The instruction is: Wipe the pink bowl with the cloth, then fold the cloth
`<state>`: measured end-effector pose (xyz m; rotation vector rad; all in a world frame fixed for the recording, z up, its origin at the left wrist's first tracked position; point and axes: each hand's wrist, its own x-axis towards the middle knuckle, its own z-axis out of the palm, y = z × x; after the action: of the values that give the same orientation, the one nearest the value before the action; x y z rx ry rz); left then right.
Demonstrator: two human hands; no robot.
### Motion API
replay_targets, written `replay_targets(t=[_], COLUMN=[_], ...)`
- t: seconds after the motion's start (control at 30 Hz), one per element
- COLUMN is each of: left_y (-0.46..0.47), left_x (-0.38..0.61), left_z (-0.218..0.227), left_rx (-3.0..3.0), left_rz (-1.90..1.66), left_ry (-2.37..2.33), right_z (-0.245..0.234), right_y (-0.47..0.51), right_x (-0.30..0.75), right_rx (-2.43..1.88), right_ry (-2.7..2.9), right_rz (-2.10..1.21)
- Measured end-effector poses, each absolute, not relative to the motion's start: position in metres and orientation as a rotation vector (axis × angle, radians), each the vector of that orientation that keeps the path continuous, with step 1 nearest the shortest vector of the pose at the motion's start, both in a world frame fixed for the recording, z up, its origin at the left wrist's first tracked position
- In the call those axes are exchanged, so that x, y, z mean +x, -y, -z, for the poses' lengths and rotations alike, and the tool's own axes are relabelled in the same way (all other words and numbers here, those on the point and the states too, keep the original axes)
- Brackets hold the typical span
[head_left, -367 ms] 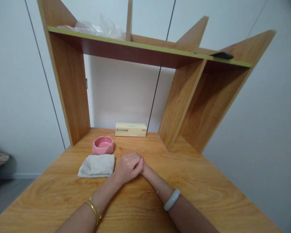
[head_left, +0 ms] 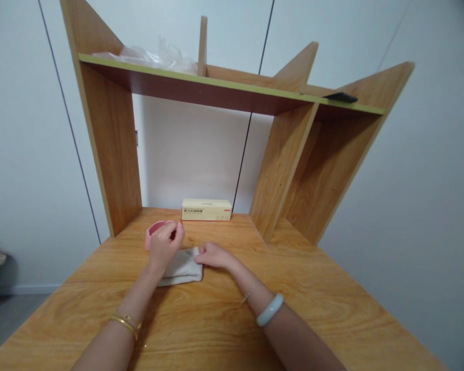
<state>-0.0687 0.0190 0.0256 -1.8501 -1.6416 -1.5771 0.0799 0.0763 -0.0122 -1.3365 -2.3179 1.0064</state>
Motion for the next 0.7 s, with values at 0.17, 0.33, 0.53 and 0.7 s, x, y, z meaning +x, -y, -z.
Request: replay_targets(t=[0.17,0.33,0.53,0.7], left_y=[-0.028,-0.033,-0.040,-0.056], left_x=[-0.095,-0.120,-0.137,-0.148], left_z=[-0.027,-0.024,-0.010,0.009], left_rx=[-1.549,-1.326,-1.378,-1.541], left_rz=[1.430,1.239,1.149,1.143], left_ry=[2.172,2.619,2.888,2.819], right_z=[-0.025,-0.026,-0.001,0.010], right_y=[-0.096,-0.092,-0.079,-0.089], right_x=[0.164,0.177,0.140,0.146], right_rx=[-1.808,-1.760,-1.528,-1.573], right_ry=[2.271,2.074,2.347,2.184], right_rz=[-0.596,-0.228,-0.481,-0.620])
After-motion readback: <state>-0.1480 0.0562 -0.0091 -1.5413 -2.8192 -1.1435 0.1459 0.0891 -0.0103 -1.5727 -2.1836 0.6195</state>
